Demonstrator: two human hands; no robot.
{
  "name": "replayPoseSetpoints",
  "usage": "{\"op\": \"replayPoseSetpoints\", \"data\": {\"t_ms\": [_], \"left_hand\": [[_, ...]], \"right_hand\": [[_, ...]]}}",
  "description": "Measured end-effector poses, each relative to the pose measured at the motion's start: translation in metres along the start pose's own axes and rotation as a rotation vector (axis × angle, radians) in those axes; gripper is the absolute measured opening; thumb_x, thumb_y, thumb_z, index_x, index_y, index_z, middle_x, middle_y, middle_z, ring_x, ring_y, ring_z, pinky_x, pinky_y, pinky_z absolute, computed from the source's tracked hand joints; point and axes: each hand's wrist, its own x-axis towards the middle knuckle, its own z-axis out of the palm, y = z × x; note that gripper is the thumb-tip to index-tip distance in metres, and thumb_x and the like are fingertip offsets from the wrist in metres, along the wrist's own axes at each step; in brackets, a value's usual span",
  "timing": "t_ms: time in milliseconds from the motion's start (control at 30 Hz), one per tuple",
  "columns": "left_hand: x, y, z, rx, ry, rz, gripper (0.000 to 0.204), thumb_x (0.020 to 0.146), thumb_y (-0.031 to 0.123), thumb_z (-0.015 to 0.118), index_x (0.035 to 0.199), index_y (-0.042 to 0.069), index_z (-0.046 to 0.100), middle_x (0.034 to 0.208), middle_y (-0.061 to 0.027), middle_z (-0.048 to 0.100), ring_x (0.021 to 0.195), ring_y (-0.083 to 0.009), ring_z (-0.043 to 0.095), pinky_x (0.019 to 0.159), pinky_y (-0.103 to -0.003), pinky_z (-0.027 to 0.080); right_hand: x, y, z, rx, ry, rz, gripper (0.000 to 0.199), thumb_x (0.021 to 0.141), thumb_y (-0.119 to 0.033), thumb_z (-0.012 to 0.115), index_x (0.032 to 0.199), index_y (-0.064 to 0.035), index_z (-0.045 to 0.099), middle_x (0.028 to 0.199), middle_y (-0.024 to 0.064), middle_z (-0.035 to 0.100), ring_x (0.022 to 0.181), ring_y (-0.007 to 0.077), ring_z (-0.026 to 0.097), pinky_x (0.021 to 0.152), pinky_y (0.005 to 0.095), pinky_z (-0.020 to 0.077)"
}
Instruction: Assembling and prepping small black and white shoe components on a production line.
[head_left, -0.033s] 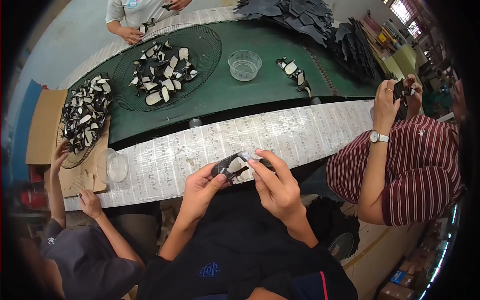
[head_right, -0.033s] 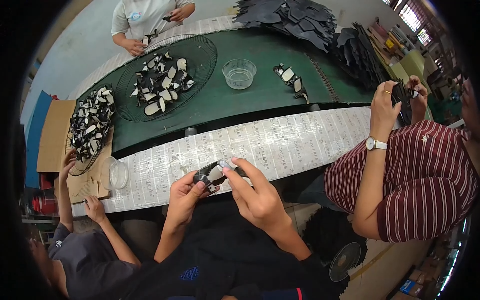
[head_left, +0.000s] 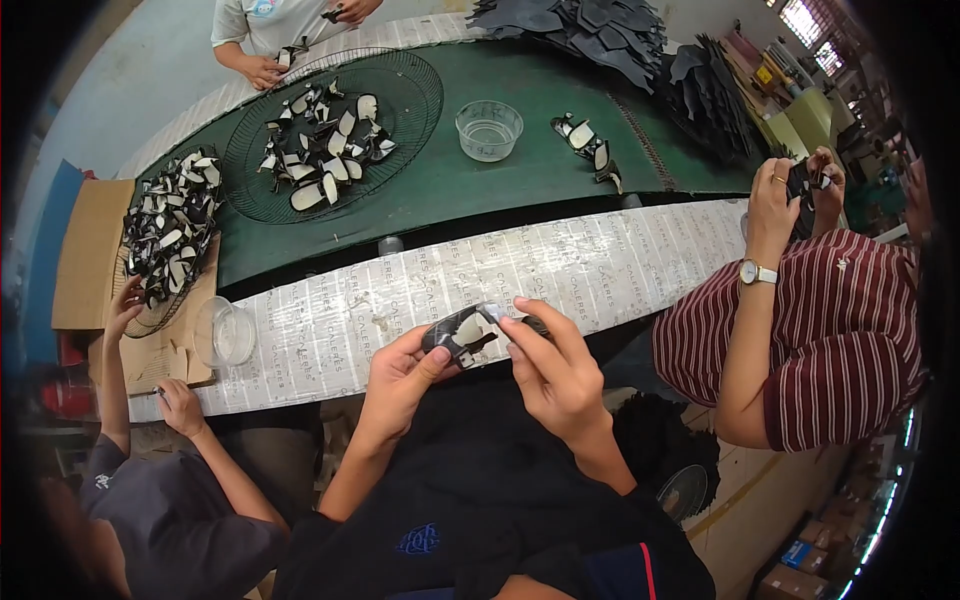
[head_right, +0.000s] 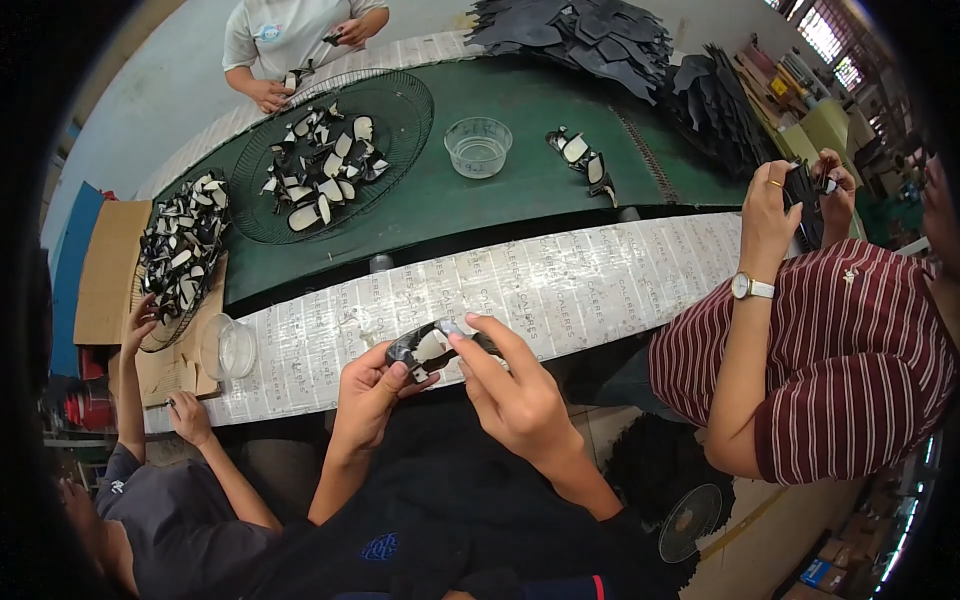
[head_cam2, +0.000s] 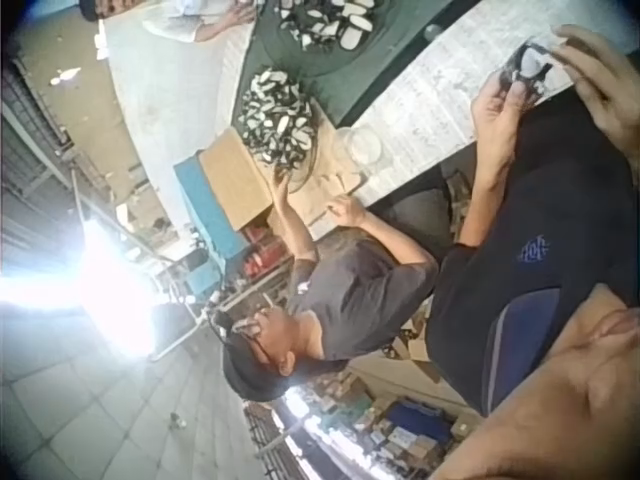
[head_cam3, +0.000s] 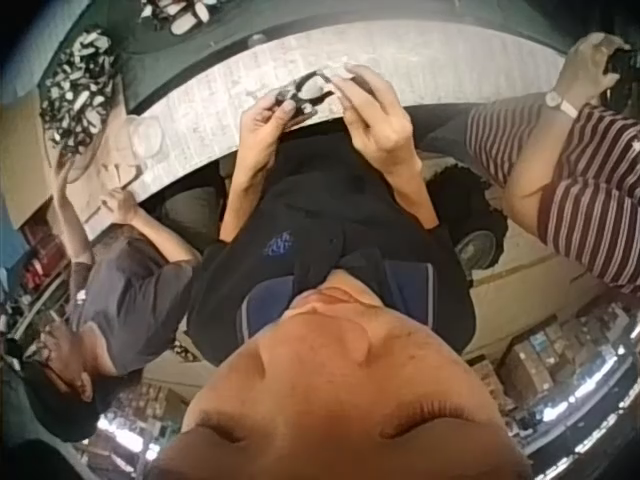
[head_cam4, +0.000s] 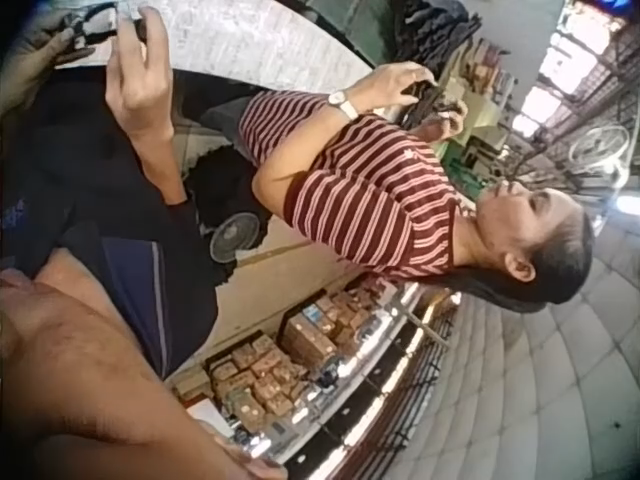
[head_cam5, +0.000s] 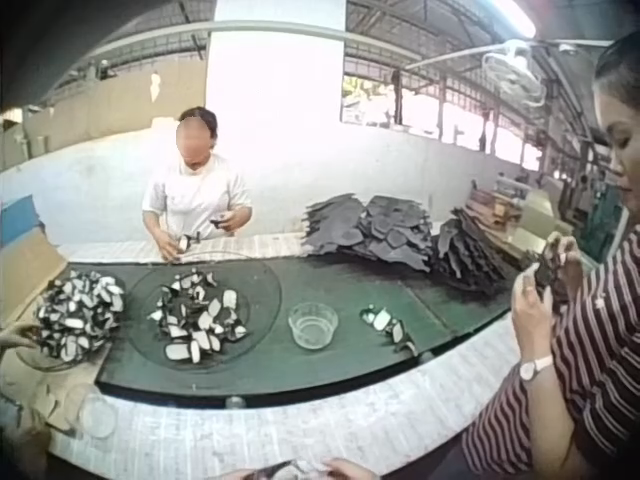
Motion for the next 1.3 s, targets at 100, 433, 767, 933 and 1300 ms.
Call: {"op": "replayPoseSetpoints", "data": {"t_ms": [100,433,767,933,1300], "left_hand": [[0.000,0.006,0.004,-0.146,-0.074,0.002,0.054,0.094,0.031,0.062,0.129,-0.007,0.048,0.118,-0.0172,0.063,0.109,-0.0266,0.063,0.094,-0.040,0.054],[-0.001,0.011,0.009,-0.209,-0.091,-0.049,0.066,0.090,0.039,0.064,0.133,-0.007,0.044,0.119,-0.0242,0.062,0.108,-0.0322,0.065,0.088,-0.036,0.058],[-0.002,0.004,0.009,-0.114,-0.080,0.009,0.044,0.098,0.025,0.057,0.127,-0.007,0.050,0.116,-0.0151,0.063,0.107,-0.0244,0.063,0.093,-0.040,0.055],[-0.002,0.001,0.012,-0.065,-0.073,0.044,0.038,0.098,0.021,0.057,0.125,-0.006,0.052,0.113,-0.0124,0.064,0.103,-0.0204,0.064,0.092,-0.038,0.056],[-0.004,-0.003,0.010,-0.010,-0.026,0.007,0.038,0.096,0.015,0.060,0.127,-0.006,0.053,0.109,-0.0075,0.064,0.097,-0.0127,0.062,0.089,-0.030,0.053]], "right_hand": [[-0.002,0.002,-0.004,0.067,0.066,0.084,0.031,0.081,0.006,0.066,0.112,0.0026,0.066,0.117,0.0201,0.060,0.090,0.0286,0.067,0.074,0.0325,0.0560],[-0.010,-0.003,-0.015,0.373,0.208,0.340,0.026,0.085,0.004,0.065,0.111,0.0064,0.065,0.115,0.0184,0.063,0.094,0.0195,0.065,0.077,0.0266,0.0536],[0.001,-0.009,-0.015,0.246,-0.006,0.151,0.028,0.082,0.005,0.068,0.110,0.0037,0.067,0.114,0.0192,0.063,0.094,0.0278,0.066,0.077,0.0311,0.0546],[0.003,-0.006,-0.010,0.216,-0.082,0.024,0.033,0.081,0.006,0.067,0.113,0.0032,0.065,0.118,0.0202,0.060,0.095,0.0313,0.066,0.077,0.0341,0.0555],[-0.001,-0.005,-0.003,0.016,-0.017,0.020,0.031,0.080,0.006,0.067,0.111,0.0047,0.065,0.116,0.0214,0.059,0.093,0.0332,0.066,0.075,0.0359,0.0560]]}}
